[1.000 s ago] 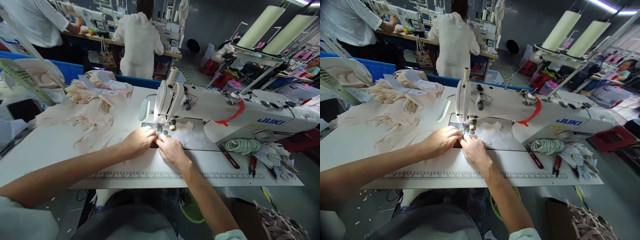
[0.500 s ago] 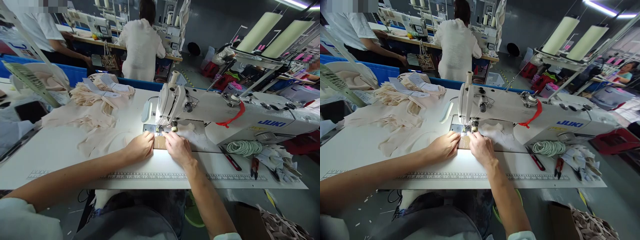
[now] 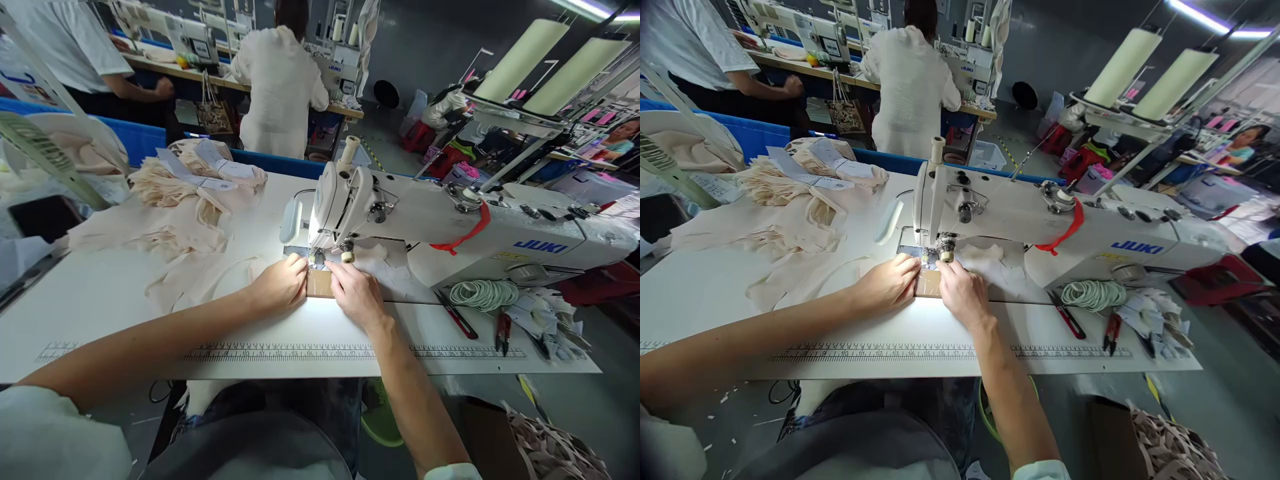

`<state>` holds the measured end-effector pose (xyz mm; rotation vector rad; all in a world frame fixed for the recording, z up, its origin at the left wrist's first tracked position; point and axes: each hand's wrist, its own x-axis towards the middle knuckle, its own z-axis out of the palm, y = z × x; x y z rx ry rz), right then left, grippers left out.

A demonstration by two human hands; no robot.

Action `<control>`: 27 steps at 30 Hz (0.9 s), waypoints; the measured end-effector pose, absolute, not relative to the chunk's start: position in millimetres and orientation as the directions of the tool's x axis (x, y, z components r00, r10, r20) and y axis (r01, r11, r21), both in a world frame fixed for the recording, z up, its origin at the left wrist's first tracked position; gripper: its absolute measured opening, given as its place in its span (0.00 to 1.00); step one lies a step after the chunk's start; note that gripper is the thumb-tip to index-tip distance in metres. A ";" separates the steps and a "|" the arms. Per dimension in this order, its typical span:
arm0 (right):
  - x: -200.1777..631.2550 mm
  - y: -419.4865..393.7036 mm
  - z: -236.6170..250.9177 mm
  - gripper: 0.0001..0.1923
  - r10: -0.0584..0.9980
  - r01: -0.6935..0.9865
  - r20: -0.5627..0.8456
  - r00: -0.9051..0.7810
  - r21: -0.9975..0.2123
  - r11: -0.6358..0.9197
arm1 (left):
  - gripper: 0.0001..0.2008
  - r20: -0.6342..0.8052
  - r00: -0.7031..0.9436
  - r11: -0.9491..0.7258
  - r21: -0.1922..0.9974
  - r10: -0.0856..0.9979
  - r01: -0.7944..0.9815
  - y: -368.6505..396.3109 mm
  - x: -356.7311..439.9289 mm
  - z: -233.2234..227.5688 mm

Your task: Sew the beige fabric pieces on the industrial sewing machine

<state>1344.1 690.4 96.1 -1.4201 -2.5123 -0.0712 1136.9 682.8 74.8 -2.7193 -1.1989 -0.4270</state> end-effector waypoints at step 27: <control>1342.1 725.0 86.7 0.21 0.936 0.906 0.272 -0.223 -0.295 0.302 | 0.15 0.333 0.665 -0.664 -0.135 0.668 0.735 693.8 1136.0 74.8</control>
